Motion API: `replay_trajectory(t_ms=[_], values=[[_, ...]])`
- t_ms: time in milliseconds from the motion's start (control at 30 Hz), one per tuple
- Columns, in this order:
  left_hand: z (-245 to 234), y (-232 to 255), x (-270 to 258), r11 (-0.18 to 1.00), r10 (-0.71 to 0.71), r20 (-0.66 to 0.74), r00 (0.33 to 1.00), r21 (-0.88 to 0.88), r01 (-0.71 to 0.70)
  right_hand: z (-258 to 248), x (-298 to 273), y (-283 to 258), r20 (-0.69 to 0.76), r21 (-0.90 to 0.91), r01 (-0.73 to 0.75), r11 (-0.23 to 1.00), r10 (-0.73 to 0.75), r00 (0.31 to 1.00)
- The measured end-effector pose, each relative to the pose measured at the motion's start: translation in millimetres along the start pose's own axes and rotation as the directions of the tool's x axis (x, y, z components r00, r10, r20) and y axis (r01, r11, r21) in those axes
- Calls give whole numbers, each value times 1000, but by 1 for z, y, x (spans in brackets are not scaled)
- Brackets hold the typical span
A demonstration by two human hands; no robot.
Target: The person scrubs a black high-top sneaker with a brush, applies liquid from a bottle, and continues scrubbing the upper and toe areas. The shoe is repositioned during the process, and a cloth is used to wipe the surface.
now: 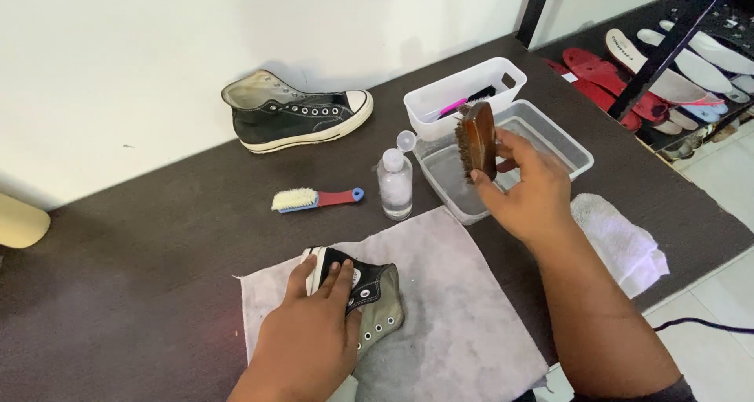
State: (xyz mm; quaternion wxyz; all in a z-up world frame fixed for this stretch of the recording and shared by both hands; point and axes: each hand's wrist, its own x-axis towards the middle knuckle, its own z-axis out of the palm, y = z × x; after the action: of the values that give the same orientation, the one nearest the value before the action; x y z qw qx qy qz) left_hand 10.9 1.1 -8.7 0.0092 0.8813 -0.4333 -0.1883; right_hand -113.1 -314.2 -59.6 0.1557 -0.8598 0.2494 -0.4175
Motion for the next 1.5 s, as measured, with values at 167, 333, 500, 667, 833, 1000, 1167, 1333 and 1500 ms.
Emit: replay_trajectory(t_ms=[167,333,500,667,833,1000,1167,1333,1500], values=[[-1,2,-2,1000,-1,26,1000,20,1,-1,-3,-6,-24,44,3,999,-2,1000],[-1,0,0,1000,11,32,999,18,-12,2,-2,-5,-3,69,-39,997,40,999],[0,0,-1,999,22,13,1000,35,-23,2,-1,-9,24,63,-69,996,68,997],[-1,1,-1,999,3,15,1000,40,-4,1,0,-13,10,56,-86,995,85,996],[2,-1,-1,999,35,-39,999,7,-35,5,-3,-7,-1,41,-86,995,86,996],[-3,1,-2,1000,8,10,1000,-9,-8,6,-3,-7,-32,66,-79,995,81,996],[4,-2,0,999,43,-42,998,1,-43,7,-3,-6,-38,60,-47,997,49,998],[0,-1,-2,999,52,-35,998,-15,-52,3,-2,-13,-11,58,-54,997,55,998],[1,-1,-2,999,47,-27,999,-11,-47,3,-3,-14,-12,51,-73,996,74,997]])
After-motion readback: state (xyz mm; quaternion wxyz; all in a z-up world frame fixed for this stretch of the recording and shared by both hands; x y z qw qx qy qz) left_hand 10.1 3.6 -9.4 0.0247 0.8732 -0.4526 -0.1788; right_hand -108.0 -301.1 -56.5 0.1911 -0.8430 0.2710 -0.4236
